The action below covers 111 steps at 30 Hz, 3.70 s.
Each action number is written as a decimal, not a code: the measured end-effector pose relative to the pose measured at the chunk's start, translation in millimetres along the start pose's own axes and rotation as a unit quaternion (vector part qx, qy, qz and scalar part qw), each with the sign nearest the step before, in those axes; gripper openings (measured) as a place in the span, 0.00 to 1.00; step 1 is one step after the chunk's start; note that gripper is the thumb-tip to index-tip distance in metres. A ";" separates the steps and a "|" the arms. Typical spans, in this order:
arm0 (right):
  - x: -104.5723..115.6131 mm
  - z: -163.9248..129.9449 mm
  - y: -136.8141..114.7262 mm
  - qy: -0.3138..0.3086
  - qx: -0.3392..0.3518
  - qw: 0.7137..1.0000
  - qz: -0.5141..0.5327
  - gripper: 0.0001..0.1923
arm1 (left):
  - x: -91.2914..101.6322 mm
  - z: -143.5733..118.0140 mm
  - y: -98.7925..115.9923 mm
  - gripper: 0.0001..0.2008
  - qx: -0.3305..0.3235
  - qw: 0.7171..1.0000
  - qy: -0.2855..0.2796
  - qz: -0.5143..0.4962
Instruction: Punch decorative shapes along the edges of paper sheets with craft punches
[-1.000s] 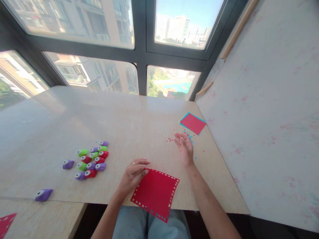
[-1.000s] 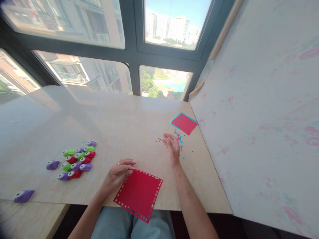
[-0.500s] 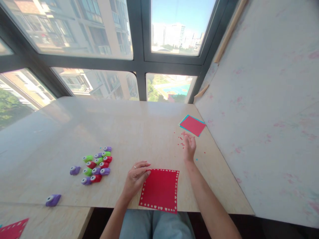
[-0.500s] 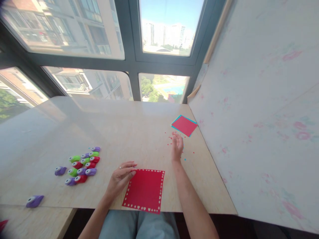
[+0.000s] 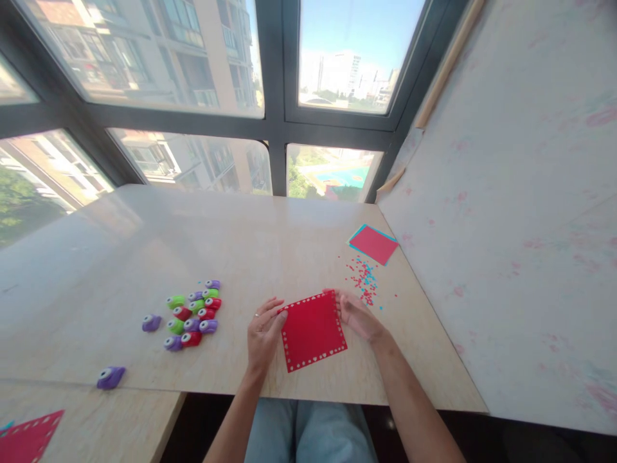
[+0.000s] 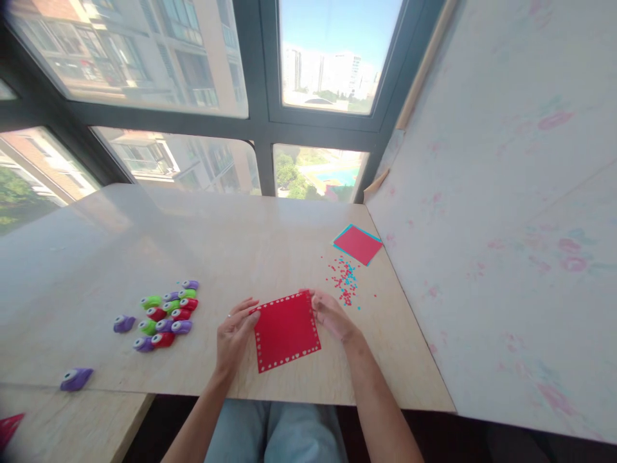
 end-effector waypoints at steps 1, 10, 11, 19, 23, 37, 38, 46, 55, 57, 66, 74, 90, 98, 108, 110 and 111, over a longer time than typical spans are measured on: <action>-2.6 -1.7 4.4 -0.005 -0.012 1.000 -0.017 0.26 | -1.8 1.0 -0.4 0.09 0.005 1.000 0.009 0.008; 30.7 -21.3 -0.2 0.209 0.028 0.964 -0.159 0.23 | -14.1 2.0 13.0 0.12 -0.032 0.995 -0.009 0.097; 31.9 -24.4 -2.6 0.220 0.033 0.960 -0.173 0.23 | -11.5 1.6 14.5 0.13 -0.040 0.994 -0.017 0.097; 39.0 -31.9 -7.4 0.224 0.024 0.951 -0.214 0.24 | 4.3 1.5 12.6 0.19 -0.160 0.955 -0.141 0.208; 44.6 -32.6 -6.8 0.237 0.019 0.942 -0.236 0.24 | 0.8 3.9 9.7 0.17 -0.185 0.935 -0.168 0.250; 33.8 -33.3 -8.6 0.245 0.031 0.943 -0.223 0.25 | -16.8 11.9 14.5 0.12 -0.190 0.943 -0.172 0.212; 33.2 -33.1 -9.2 0.247 0.033 0.941 -0.228 0.24 | -17.3 12.5 15.5 0.12 -0.192 0.944 -0.172 0.208; 32.1 -32.5 -10.5 0.252 0.043 0.939 -0.231 0.23 | -17.5 14.7 13.6 0.14 -0.186 0.950 -0.163 0.192; 27.0 -28.4 -8.4 0.230 0.035 0.945 -0.231 0.22 | -22.9 18.1 14.4 0.14 -0.200 0.936 -0.166 0.238; 26.8 -28.1 -9.7 0.232 0.044 0.942 -0.238 0.21 | -24.2 18.1 15.8 0.14 -0.207 0.931 -0.169 0.248; 27.9 -29.9 -16.2 0.256 0.074 0.900 -0.344 0.18 | -20.0 17.3 14.8 0.14 -0.190 0.938 -0.154 0.247; 28.3 -30.5 -13.4 0.246 0.079 0.901 -0.347 0.18 | -20.1 19.5 10.6 0.13 -0.177 0.942 -0.154 0.240; 34.7 -26.1 -6.2 0.242 0.056 0.936 -0.249 0.23 | -17.7 21.7 12.0 0.12 -0.175 0.949 -0.140 0.221; 35.2 -23.0 -9.2 0.244 0.071 0.928 -0.273 0.23 | -18.3 23.4 11.4 0.13 -0.164 0.952 -0.146 0.213; 33.4 -23.7 -8.3 0.241 0.066 0.938 -0.240 0.23 | -16.5 26.5 6.4 0.14 -0.153 0.957 -0.135 0.206; 33.4 -23.2 -9.0 0.241 0.070 0.933 -0.258 0.23 | -17.1 26.8 4.7 0.14 -0.149 0.958 -0.138 0.202; 33.6 -23.1 -9.5 0.243 0.072 0.929 -0.269 0.22 | -17.4 27.1 3.6 0.14 -0.147 0.959 -0.138 0.199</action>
Point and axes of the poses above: each hand's wrist, its own z-axis towards the middle knuckle, its own x-axis out of the back of the hand, y = z × x, the point moved 10 cm from there along z, towards the middle knuckle, and after that the axes turned 13 degrees about z, right-handed, at the moved point
